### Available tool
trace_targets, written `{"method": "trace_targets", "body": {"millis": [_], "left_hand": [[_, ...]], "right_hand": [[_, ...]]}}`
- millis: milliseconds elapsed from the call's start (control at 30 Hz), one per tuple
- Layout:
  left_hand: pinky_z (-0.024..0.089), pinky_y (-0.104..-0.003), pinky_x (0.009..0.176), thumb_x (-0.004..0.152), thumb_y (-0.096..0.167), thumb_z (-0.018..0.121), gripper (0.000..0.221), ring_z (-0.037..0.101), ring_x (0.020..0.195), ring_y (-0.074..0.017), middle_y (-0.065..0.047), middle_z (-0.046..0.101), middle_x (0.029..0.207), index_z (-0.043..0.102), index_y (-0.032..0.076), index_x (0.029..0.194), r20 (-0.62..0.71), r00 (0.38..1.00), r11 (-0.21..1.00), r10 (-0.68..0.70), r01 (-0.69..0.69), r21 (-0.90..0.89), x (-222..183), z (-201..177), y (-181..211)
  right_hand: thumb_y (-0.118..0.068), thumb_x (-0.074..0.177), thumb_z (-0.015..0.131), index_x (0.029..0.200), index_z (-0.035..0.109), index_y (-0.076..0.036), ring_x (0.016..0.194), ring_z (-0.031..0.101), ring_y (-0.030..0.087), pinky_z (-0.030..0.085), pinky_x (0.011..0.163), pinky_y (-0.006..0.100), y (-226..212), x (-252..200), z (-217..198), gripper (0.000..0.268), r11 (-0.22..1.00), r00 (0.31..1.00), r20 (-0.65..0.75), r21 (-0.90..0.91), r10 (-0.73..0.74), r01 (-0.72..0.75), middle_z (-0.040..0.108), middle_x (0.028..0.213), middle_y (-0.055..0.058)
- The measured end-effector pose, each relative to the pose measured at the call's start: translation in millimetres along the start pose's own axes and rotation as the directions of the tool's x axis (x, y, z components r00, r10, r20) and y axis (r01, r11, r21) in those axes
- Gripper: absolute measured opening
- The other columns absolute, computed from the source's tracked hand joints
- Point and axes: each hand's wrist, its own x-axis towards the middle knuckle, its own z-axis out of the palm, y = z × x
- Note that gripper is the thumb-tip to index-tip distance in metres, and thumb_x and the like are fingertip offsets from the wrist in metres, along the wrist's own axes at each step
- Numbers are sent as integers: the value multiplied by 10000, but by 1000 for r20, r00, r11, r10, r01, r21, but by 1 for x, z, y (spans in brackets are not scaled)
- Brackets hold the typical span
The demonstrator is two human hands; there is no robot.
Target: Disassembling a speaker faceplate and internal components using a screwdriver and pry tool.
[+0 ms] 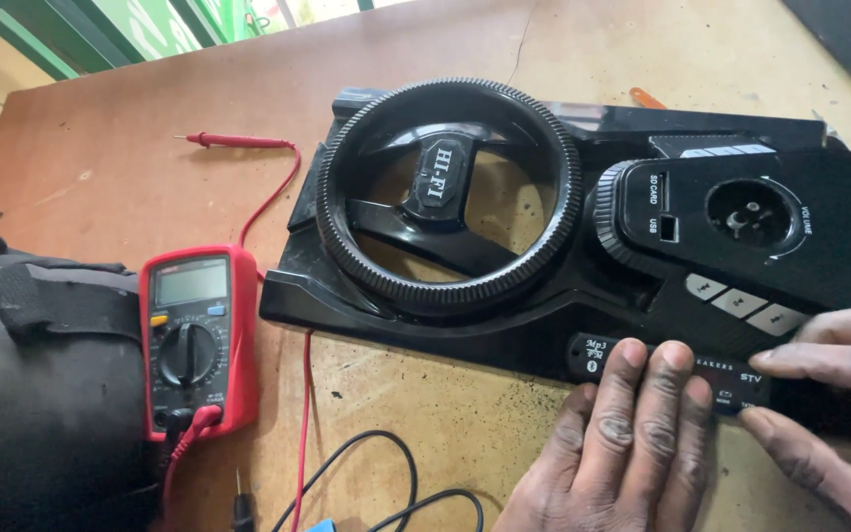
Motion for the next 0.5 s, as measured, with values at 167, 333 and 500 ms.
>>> {"method": "trace_targets", "body": {"millis": [167,333,500], "left_hand": [[627,-283,1027,1183,303,494,334,729,1357,-231,-68,691,1469,568,89,1429,-26,999,998,-22,23,57,3,1,0],[617,-259,1016,1162,319,523,295,751,1294,-207,-38,732,1394,603,118,1362,-91,995,995,-29,38,93,8,5,0],[632,-281,1005,1149,239,501,254,740,1294,-254,-77,725,1385,603,98,1333,-90,995,998,-40,44,38,10,4,0]], "right_hand": [[-307,699,777,1160,729,-198,931,648,131,487,889,290,-7,3,-4,476,998,998,5,-38,-56,56,675,1080,14],[-332,721,770,1143,736,-223,1006,626,116,445,990,312,-12,7,-10,438,988,992,-11,-85,-129,127,684,1072,-13],[-342,741,758,1110,737,-192,986,637,157,418,1026,374,-17,12,-10,399,979,987,-12,-129,-161,158,689,1052,8]]}}
